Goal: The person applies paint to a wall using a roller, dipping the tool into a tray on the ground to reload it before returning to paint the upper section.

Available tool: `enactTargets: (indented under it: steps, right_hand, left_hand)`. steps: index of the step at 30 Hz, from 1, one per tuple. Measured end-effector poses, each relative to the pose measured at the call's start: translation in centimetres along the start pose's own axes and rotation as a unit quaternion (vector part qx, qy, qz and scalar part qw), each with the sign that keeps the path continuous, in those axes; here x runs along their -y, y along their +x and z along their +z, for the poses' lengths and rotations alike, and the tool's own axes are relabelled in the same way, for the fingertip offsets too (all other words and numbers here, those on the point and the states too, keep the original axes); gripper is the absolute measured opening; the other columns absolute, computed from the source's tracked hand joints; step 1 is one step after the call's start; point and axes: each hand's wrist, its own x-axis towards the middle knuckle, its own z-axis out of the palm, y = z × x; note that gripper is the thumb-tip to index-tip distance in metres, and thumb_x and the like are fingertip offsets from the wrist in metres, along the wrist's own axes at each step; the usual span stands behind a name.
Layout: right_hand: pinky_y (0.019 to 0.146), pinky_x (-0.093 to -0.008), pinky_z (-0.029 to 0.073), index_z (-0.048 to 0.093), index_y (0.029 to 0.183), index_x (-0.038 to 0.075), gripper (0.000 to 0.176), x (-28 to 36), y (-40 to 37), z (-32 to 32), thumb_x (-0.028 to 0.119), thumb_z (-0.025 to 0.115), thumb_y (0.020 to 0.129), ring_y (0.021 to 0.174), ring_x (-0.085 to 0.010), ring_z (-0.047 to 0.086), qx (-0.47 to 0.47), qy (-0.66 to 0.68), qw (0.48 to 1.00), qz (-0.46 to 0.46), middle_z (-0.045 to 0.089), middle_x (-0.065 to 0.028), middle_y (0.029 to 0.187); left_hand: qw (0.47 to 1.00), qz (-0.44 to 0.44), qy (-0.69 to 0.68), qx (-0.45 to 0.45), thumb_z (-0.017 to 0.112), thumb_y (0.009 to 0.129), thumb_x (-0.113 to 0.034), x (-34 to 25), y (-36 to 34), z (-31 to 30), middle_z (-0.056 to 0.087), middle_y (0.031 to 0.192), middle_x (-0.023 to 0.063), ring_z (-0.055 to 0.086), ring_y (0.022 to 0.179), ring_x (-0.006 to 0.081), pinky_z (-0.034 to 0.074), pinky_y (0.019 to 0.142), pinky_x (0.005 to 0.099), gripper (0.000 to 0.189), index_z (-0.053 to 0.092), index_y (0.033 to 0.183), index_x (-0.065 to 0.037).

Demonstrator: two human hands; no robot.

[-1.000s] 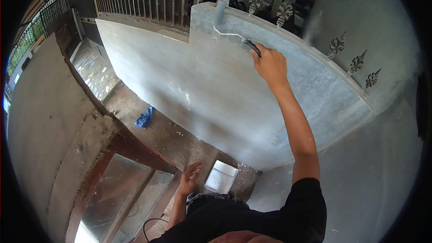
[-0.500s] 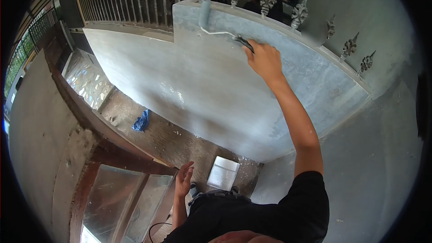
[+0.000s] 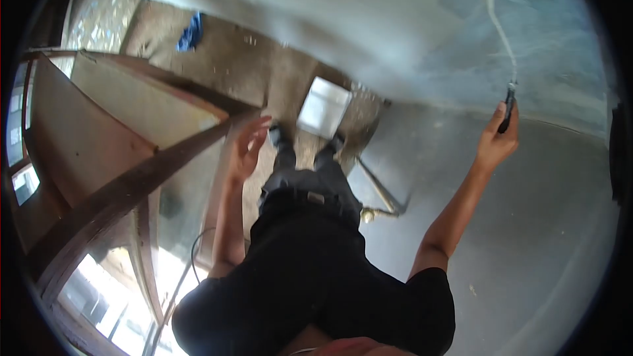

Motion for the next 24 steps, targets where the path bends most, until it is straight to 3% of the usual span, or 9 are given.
enactTargets:
  steps: [1, 3, 4, 7, 9, 10, 12, 24]
  right_hand:
    - [0.064, -0.0329, 0.052, 0.078, 0.133, 0.000, 0.039, -0.9, -1.5, 0.5, 0.032, 0.072, 0.111, 0.068, -0.0142, 0.064, 0.042, -0.007, 0.999, 0.003, 0.075, -0.0077, 0.083]
    - [0.071, -0.0361, 0.056, 0.075, 0.135, -0.004, 0.045, -3.0, -3.0, 1.9, 0.034, 0.069, 0.113, 0.078, -0.0229, 0.073, -0.010, 0.017, 0.999, 0.027, 0.080, -0.0124, 0.097]
    - [0.071, -0.0361, 0.056, 0.075, 0.135, -0.004, 0.045, -3.9, -3.7, 2.8, 0.034, 0.069, 0.113, 0.078, -0.0229, 0.073, 0.013, 0.016, 0.999, 0.030, 0.080, -0.0124, 0.097]
    - [0.063, -0.0332, 0.051, 0.074, 0.139, -0.004, 0.049, -5.2, -5.7, 3.7, 0.038, 0.065, 0.115, 0.071, -0.0158, 0.063, 0.004, 0.038, 0.999, 0.009, 0.073, -0.0045, 0.089]
    - [0.055, -0.0286, 0.041, 0.072, 0.142, -0.004, 0.053, -4.1, -6.5, 4.3, 0.040, 0.063, 0.115, 0.066, -0.0096, 0.049, 0.009, 0.067, 0.992, 0.109, 0.060, 0.0009, 0.081]
    - [0.055, -0.0286, 0.041, 0.072, 0.142, -0.004, 0.053, -3.9, -6.6, 4.4, 0.040, 0.063, 0.115, 0.066, -0.0096, 0.049, 0.019, 0.062, 0.992, 0.110, 0.060, 0.0009, 0.081]
    - [0.051, -0.0267, 0.033, 0.071, 0.142, -0.006, 0.054, -3.5, -6.7, 5.2, 0.041, 0.062, 0.115, 0.065, -0.0061, 0.043, 0.001, 0.084, 0.990, 0.117, 0.051, 0.0025, 0.078]
    - [0.047, -0.0241, 0.030, 0.073, 0.137, -0.005, 0.054, -3.5, -5.7, 4.3, 0.043, 0.065, 0.114, 0.060, -0.0040, 0.040, 0.011, 0.059, 0.992, 0.108, 0.049, 0.0025, 0.073]
  left_hand:
    - [1.000, -0.030, -0.008, -0.004, 0.063, 0.114, -0.040, 0.3, -0.3, 0.2, 0.072, 0.143, 0.0119, 0.068, 0.133, 0.0245, 0.051, 0.114, 0.0415, 0.050, 0.066, 0.151, -0.006]
    - [0.996, -0.086, -0.011, -0.012, 0.062, 0.114, -0.041, 1.1, -1.7, 0.6, 0.072, 0.145, 0.0125, 0.068, 0.134, 0.0259, 0.051, 0.114, 0.0424, 0.051, 0.065, 0.151, -0.006]
    - [0.995, -0.100, -0.019, -0.012, 0.061, 0.114, -0.041, 2.2, -2.2, 0.7, 0.072, 0.145, 0.0131, 0.068, 0.135, 0.0271, 0.050, 0.114, 0.0431, 0.051, 0.065, 0.151, -0.005]
    - [0.989, -0.143, -0.022, -0.008, 0.061, 0.114, -0.041, 4.9, -3.8, 0.7, 0.071, 0.147, 0.0139, 0.068, 0.135, 0.0290, 0.049, 0.116, 0.0445, 0.052, 0.065, 0.151, -0.004]
    - [0.986, -0.167, -0.012, -0.008, 0.060, 0.114, -0.042, 5.9, -4.4, 0.7, 0.071, 0.148, 0.0150, 0.068, 0.135, 0.0303, 0.048, 0.118, 0.0458, 0.053, 0.065, 0.150, -0.003]
    - [0.984, -0.179, -0.013, -0.007, 0.060, 0.114, -0.042, 6.2, -4.7, 0.8, 0.071, 0.148, 0.0150, 0.068, 0.135, 0.0303, 0.048, 0.118, 0.0458, 0.053, 0.065, 0.150, -0.003]
    - [0.983, -0.185, -0.005, -0.021, 0.059, 0.114, -0.043, 6.6, -4.6, 1.0, 0.071, 0.148, 0.0157, 0.068, 0.135, 0.0304, 0.048, 0.118, 0.0463, 0.054, 0.065, 0.150, -0.003]
    - [0.985, -0.172, -0.006, 0.013, 0.059, 0.114, -0.043, 5.1, -1.0, 3.2, 0.071, 0.146, 0.0158, 0.067, 0.136, 0.0301, 0.049, 0.117, 0.0447, 0.054, 0.065, 0.150, -0.002]
